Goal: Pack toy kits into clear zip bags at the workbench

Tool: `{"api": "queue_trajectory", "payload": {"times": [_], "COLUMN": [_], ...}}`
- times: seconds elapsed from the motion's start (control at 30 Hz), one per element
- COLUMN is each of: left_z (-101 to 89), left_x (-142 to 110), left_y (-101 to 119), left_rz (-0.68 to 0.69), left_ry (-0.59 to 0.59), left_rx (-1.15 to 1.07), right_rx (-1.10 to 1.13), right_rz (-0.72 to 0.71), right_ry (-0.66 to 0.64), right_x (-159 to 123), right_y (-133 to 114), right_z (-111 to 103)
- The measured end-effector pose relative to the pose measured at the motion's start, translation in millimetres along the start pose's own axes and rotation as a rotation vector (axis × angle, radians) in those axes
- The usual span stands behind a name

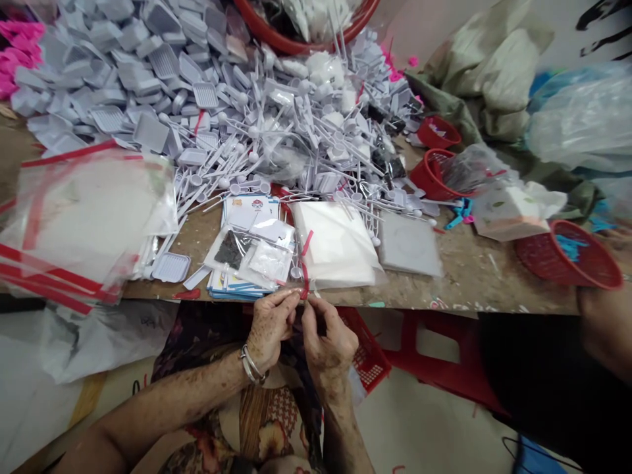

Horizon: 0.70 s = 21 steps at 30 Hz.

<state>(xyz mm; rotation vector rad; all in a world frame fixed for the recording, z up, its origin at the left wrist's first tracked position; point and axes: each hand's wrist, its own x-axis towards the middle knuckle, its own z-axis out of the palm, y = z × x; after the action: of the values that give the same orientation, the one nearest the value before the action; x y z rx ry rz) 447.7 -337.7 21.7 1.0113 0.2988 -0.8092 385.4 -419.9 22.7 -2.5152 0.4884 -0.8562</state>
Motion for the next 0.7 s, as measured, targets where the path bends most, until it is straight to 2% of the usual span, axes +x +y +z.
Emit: {"api": "queue_trajectory", "payload": {"times": [0.2,0.37,0.53,0.7], "left_z": [-1.4,-3.7,-6.1,-10.3], "left_x": [-2.5,-0.5,0.4,0.7], "left_y": [0.2,-3.3,-1.4,3.0], "left_rz": [-0.017,-0.014,-0.006,-0.024], "left_ry": [-0.051,-0.024,-0.010,-0.020], "left_rx": [-0.014,0.017,0.062,0.070], "right_rx": [-0.038,-0.073,-0.134,-0.090], "right_rz": [0.055,0.063,0.028,0.058], "right_ry": [-0.078,-0.125,-0.063,-0.014], "right_x": [0.2,0.8,3.6,3.1], "right_y": [-0.2,-1.3,-2.4,-0.8], "right_z": [7.0,8.5,14.8,19.4]}}
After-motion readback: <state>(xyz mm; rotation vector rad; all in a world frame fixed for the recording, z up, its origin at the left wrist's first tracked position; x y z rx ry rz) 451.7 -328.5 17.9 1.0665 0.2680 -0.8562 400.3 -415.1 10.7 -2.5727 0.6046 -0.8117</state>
